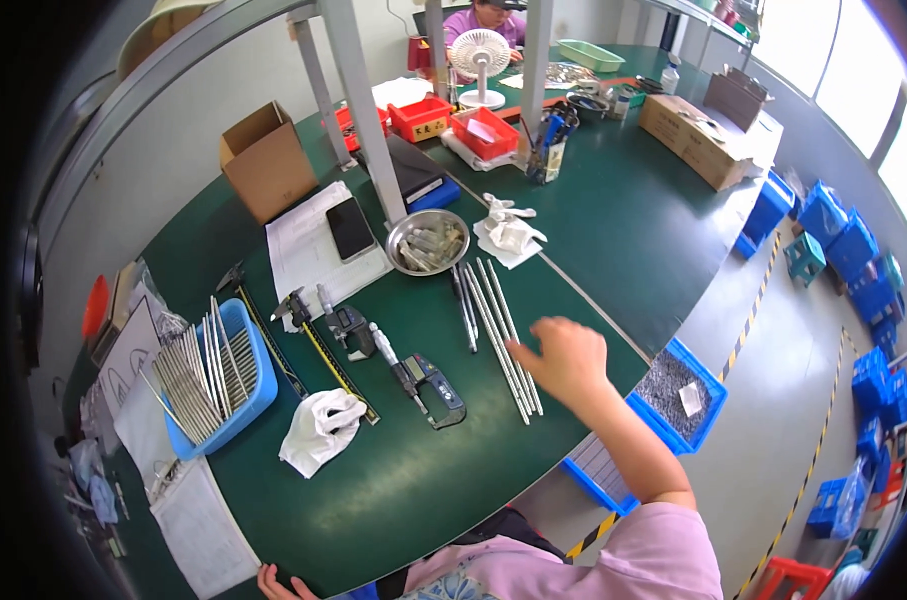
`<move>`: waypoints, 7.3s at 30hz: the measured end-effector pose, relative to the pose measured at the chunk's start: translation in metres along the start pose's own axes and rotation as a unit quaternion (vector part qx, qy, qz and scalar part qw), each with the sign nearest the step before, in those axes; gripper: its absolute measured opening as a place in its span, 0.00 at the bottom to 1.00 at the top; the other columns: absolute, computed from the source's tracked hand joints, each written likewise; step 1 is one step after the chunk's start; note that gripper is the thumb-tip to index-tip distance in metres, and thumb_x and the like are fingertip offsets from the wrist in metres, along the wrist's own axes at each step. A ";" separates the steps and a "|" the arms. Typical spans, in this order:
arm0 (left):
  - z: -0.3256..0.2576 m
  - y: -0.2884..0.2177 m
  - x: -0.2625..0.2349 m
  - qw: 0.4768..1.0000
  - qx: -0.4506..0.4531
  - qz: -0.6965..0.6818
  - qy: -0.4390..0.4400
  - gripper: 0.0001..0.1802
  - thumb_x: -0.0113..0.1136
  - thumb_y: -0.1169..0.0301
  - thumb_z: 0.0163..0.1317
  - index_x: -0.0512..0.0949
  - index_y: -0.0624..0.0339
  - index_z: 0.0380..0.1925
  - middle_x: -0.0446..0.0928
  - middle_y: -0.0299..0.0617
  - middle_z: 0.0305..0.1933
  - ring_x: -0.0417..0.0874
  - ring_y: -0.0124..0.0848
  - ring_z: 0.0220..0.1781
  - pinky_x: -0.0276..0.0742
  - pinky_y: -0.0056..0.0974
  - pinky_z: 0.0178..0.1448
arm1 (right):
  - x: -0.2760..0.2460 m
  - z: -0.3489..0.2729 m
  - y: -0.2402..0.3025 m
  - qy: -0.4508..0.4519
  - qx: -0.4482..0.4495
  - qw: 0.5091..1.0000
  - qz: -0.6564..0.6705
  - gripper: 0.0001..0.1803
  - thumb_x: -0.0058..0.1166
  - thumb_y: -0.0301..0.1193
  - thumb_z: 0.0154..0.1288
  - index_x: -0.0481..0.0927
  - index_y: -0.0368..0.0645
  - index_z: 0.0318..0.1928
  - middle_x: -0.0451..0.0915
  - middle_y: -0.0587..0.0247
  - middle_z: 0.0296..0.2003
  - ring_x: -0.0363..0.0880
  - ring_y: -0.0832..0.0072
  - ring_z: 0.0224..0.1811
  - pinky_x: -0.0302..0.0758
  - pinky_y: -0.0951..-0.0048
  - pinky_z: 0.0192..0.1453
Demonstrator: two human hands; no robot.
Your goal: Assembling and inspecting small metal components and rods at a workshop table.
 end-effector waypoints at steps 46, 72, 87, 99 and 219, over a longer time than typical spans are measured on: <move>0.000 0.003 0.023 0.976 -0.118 0.142 0.112 0.23 0.42 0.57 0.68 0.65 0.68 0.51 0.64 0.57 0.51 0.68 0.48 0.47 0.63 0.50 0.54 | 0.036 0.210 0.059 0.132 -0.104 0.982 0.090 0.10 0.60 0.35 0.45 0.82 0.43 0.26 0.79 0.62 0.24 0.77 0.70 0.27 0.72 0.71 0.35; 0.002 0.000 0.023 0.977 -0.148 0.115 0.096 0.23 0.40 0.55 0.69 0.65 0.66 0.50 0.64 0.56 0.51 0.67 0.47 0.46 0.63 0.50 0.53 | 0.060 0.204 0.085 0.097 -0.187 0.977 0.016 0.08 0.55 0.35 0.46 0.81 0.46 0.25 0.79 0.56 0.24 0.79 0.58 0.31 0.75 0.63 0.36; -0.003 0.002 0.021 0.979 -0.136 0.141 0.062 0.26 0.41 0.51 0.67 0.67 0.66 0.49 0.65 0.57 0.50 0.68 0.50 0.47 0.63 0.52 0.54 | 0.079 0.220 0.094 0.087 -0.153 0.984 0.012 0.11 0.56 0.37 0.43 0.80 0.45 0.27 0.80 0.62 0.25 0.79 0.62 0.31 0.74 0.63 0.35; 0.065 -0.104 0.052 0.962 -0.024 -0.265 0.060 0.21 0.56 0.75 0.44 0.73 0.68 0.43 0.72 0.54 0.46 0.73 0.46 0.49 0.67 0.42 0.56 | 0.018 0.044 0.178 0.129 -0.354 0.868 0.324 0.17 0.54 0.24 0.53 0.74 0.41 0.47 0.74 0.67 0.31 0.70 0.86 0.23 0.67 0.80 0.25; 0.022 -0.406 0.187 0.760 0.505 -0.320 0.255 0.16 0.47 0.75 0.55 0.75 0.75 0.40 0.72 0.56 0.50 0.75 0.47 0.54 0.72 0.42 0.58 | 0.013 -0.022 -0.016 -0.103 -0.213 0.928 0.288 0.04 0.54 0.20 0.55 0.78 0.36 0.34 0.77 0.59 0.24 0.75 0.72 0.20 0.70 0.77 0.23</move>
Point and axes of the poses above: each hand's wrist, its own z-axis towards the middle knuckle, its own x-axis out of the palm, y = z × x, the point moved 10 cm from there along z, towards the middle knuckle
